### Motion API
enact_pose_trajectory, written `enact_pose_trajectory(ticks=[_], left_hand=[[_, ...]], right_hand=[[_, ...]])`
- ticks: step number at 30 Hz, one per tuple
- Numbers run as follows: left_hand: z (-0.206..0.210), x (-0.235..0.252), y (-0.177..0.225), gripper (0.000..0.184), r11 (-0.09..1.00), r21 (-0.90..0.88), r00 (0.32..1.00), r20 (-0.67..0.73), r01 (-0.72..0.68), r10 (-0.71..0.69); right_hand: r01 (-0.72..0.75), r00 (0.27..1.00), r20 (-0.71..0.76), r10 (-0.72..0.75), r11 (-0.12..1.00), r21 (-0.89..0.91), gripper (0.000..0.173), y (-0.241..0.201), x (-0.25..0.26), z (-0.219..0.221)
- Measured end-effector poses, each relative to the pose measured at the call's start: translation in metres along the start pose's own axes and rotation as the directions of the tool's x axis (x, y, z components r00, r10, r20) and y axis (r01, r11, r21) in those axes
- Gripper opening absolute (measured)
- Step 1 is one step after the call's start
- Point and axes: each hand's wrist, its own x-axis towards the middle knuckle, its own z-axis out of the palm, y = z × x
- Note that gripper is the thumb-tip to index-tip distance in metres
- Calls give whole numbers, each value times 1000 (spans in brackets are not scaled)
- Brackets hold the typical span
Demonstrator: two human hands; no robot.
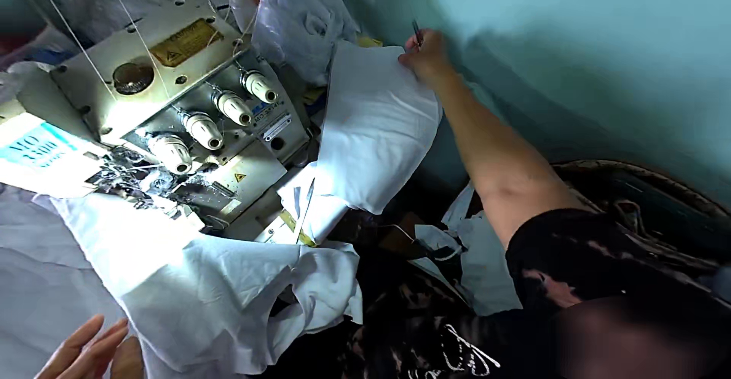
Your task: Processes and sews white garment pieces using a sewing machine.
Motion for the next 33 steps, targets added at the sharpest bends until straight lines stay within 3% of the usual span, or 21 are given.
enact_pose_trajectory(ticks=[5,9,12,15,17,19,20,22,23,24,27,29,31,32,33], left_hand=[[0,-8,2,18,997,-60,996,77,56,-51],[21,-6,10,19,996,-88,988,154,33,-20],[33,0,21,21,996,-81,980,195,-29,44],[44,8,35,22,990,-111,969,221,-86,109],[59,12,45,21,976,-195,969,205,-94,134],[78,18,58,30,951,-304,978,178,-54,112],[88,23,64,43,932,-362,980,171,-31,100],[104,32,70,68,890,-455,979,186,8,87],[109,35,70,74,875,-484,974,213,33,81],[112,34,69,71,859,-508,966,247,65,72],[107,18,76,24,785,-597,960,280,162,15],[88,1,91,13,795,-598,991,132,105,-31],[42,-8,104,14,909,-414,998,-57,-55,35],[4,-11,106,13,943,-315,994,-65,-107,91],[-42,-14,103,13,960,-252,991,27,-117,128]], right_hand=[[-195,966,159,203,979,-62,31,-3,16,-2],[-243,959,147,243,970,-18,45,-6,16,-1],[-148,987,37,155,978,-145,47,-9,10,1],[88,981,-134,-137,943,-321,40,-38,-25,4],[323,927,-146,-347,932,-165,34,-63,-66,19],[452,873,63,-484,849,272,19,-86,-118,32],[410,803,207,-559,770,489,8,-97,-145,36],[302,554,396,-732,620,724,14,-116,-188,40],[277,444,427,-788,574,770,14,-123,-204,41],[270,380,441,-813,553,788,13,-129,-218,40],[361,346,440,-829,550,753,17,-140,-247,37],[343,343,434,-833,541,768,29,-145,-268,38],[279,251,410,-877,471,837,25,-151,-293,38],[260,202,369,-907,413,873,20,-155,-305,38],[243,170,328,-929,362,900,15,-159,-314,38]])
